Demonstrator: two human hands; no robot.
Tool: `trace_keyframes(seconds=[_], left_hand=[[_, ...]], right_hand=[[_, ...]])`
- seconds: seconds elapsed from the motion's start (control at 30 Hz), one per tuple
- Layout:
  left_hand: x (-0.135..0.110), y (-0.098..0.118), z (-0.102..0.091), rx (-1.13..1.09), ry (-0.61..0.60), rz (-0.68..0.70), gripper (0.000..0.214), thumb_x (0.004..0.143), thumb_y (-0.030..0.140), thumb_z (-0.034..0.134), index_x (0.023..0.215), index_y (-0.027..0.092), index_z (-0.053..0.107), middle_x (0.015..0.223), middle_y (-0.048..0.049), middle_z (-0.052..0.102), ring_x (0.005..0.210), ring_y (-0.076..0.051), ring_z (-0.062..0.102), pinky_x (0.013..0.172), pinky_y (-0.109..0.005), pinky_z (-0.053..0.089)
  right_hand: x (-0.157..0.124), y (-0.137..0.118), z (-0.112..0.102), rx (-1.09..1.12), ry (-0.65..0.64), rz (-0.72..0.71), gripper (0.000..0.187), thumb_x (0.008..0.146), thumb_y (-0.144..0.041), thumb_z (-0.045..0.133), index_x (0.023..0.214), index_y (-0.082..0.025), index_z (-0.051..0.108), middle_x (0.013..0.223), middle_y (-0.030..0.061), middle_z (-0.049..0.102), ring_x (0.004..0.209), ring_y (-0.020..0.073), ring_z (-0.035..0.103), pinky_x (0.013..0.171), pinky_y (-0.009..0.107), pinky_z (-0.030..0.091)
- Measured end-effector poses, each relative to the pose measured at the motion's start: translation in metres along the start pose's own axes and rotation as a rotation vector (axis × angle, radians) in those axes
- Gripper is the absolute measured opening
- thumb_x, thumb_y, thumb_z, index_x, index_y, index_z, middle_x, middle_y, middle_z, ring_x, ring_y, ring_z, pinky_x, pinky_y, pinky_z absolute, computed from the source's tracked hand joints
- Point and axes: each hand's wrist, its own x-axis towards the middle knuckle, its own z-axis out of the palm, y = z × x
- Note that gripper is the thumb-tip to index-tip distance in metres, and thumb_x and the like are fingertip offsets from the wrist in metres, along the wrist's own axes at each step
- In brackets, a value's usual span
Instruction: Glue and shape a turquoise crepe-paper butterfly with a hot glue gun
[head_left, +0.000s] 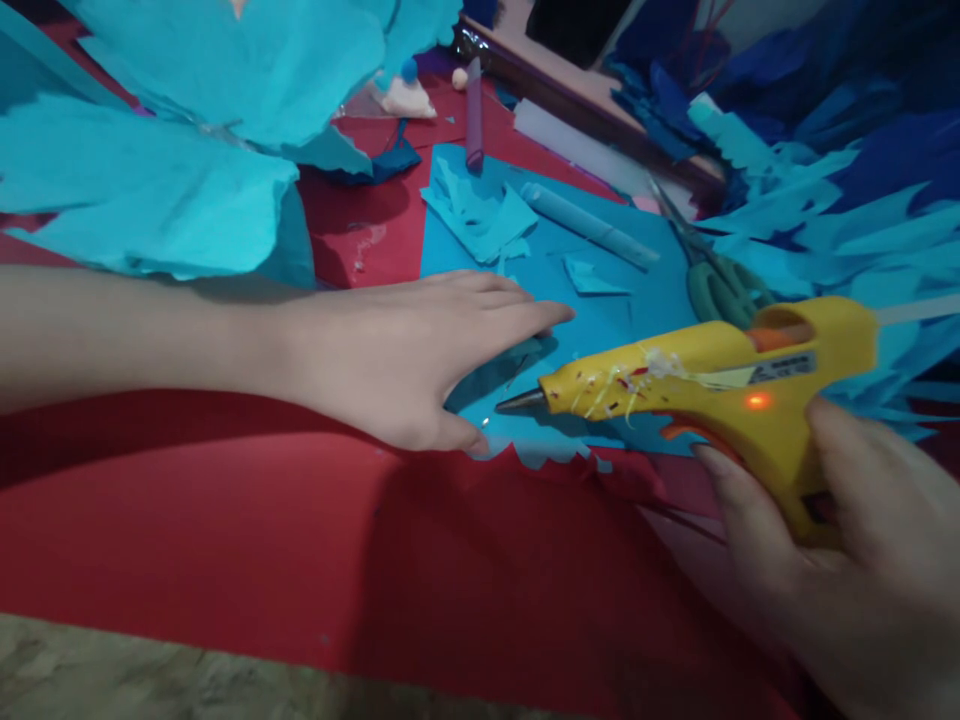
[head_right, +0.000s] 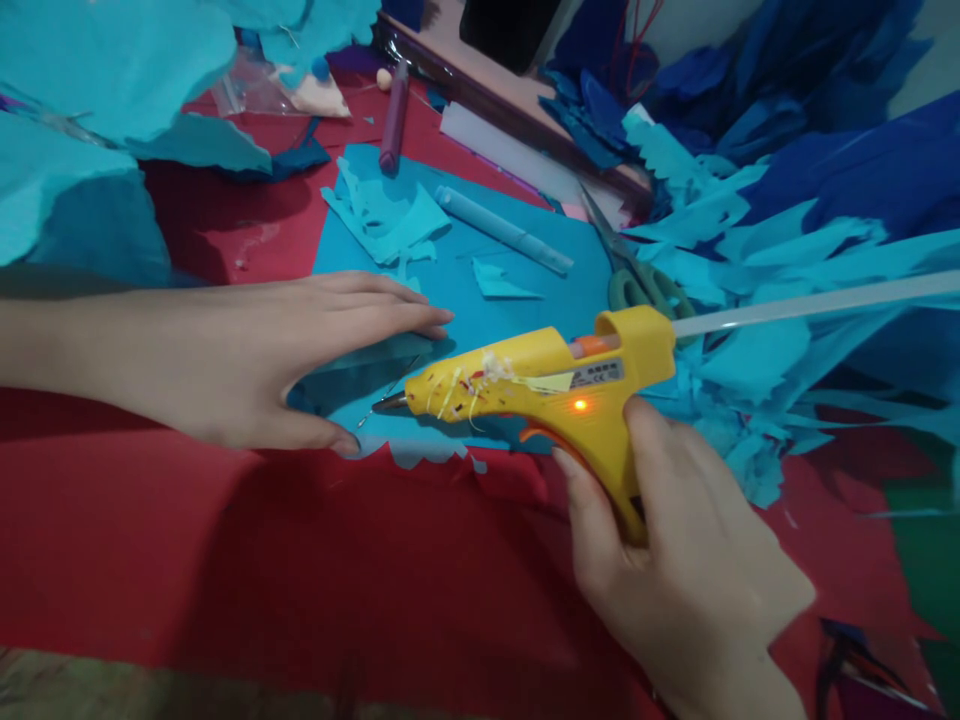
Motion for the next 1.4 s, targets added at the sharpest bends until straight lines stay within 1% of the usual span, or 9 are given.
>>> trace_keyframes(seconds=[0.13,0.27,0.43,0.5,0.67,0.9,1.1,1.23,1.4], left_hand=[[-0.0004,0.0000,-0.0002,0.019,-0.006,-0.001,0.079,0.064,0.037,0.068,0.132,0.013,0.035,0.140,-0.0075,0.037,0.130,-0.025,0.030,0.108,-0.031,0.024],[-0.0009,-0.0009,0.0001,0.038,-0.007,0.023,0.078,0.066,0.037,0.066,0.132,0.011,0.035,0.140,-0.0089,0.037,0.130,-0.026,0.030,0.108,-0.031,0.023],[-0.0010,-0.0011,0.0004,0.019,0.009,0.037,0.075,0.064,0.033,0.066,0.131,0.015,0.037,0.139,-0.0083,0.038,0.129,-0.025,0.032,0.108,-0.031,0.024],[-0.0007,-0.0006,0.0001,0.033,0.001,0.034,0.077,0.064,0.033,0.067,0.131,0.012,0.036,0.139,-0.0100,0.039,0.129,-0.025,0.032,0.108,-0.031,0.024],[-0.0003,0.0001,-0.0005,0.016,-0.002,0.014,0.079,0.064,0.036,0.068,0.131,0.008,0.037,0.137,-0.0129,0.040,0.129,-0.028,0.031,0.108,-0.031,0.023],[0.0007,-0.0006,-0.0010,0.022,-0.009,0.000,0.078,0.064,0.036,0.067,0.131,0.013,0.037,0.138,-0.0098,0.040,0.128,-0.026,0.033,0.107,-0.031,0.025],[-0.0005,-0.0010,-0.0002,-0.073,0.023,-0.019,0.075,0.061,0.034,0.069,0.129,0.017,0.041,0.138,-0.0063,0.041,0.130,-0.028,0.032,0.109,-0.033,0.023],[-0.0014,-0.0017,0.0008,-0.078,0.028,-0.015,0.075,0.061,0.034,0.069,0.129,0.019,0.041,0.137,-0.0058,0.042,0.129,-0.028,0.034,0.108,-0.035,0.025],[-0.0001,-0.0006,0.0000,-0.003,-0.002,-0.002,0.078,0.064,0.037,0.068,0.132,0.017,0.036,0.140,-0.0068,0.037,0.131,-0.026,0.030,0.108,-0.032,0.023]], right_hand=[[-0.0011,-0.0002,0.0022,-0.014,-0.006,0.057,0.022,0.085,-0.029,0.047,0.093,-0.010,0.054,0.066,0.0102,0.061,0.055,0.0183,0.056,0.039,0.027,0.027],[-0.0028,-0.0003,0.0022,0.044,0.024,0.042,0.021,0.083,-0.031,0.050,0.087,-0.011,0.055,0.062,0.0094,0.057,0.056,0.0196,0.056,0.038,0.028,0.025],[-0.0026,-0.0017,0.0020,0.154,-0.025,0.045,0.019,0.079,-0.028,0.055,0.086,-0.011,0.054,0.065,0.0106,0.057,0.058,0.0195,0.056,0.041,0.027,0.029],[-0.0018,-0.0023,0.0028,0.155,-0.027,0.044,0.020,0.079,-0.028,0.054,0.086,-0.010,0.054,0.067,0.0118,0.058,0.059,0.0198,0.057,0.041,0.028,0.028],[-0.0011,-0.0020,0.0046,0.068,-0.034,0.121,0.023,0.081,-0.031,0.052,0.095,-0.013,0.055,0.068,0.0090,0.059,0.059,0.0186,0.057,0.041,0.027,0.027],[-0.0029,-0.0028,0.0037,0.136,0.012,0.027,0.026,0.079,-0.028,0.055,0.095,-0.007,0.054,0.071,0.0124,0.061,0.061,0.0193,0.058,0.042,0.026,0.030],[-0.0025,-0.0029,0.0058,0.089,0.012,0.089,0.026,0.076,-0.029,0.058,0.092,-0.009,0.056,0.069,0.0108,0.061,0.058,0.0185,0.058,0.043,0.025,0.034],[-0.0021,-0.0035,0.0048,0.150,0.006,0.031,0.027,0.077,-0.027,0.058,0.094,-0.006,0.056,0.069,0.0125,0.062,0.058,0.0187,0.058,0.042,0.026,0.034],[0.0012,-0.0019,0.0070,0.000,0.066,0.049,0.032,0.080,-0.031,0.054,0.097,-0.004,0.056,0.067,0.0118,0.063,0.057,0.0182,0.060,0.041,0.024,0.036]])
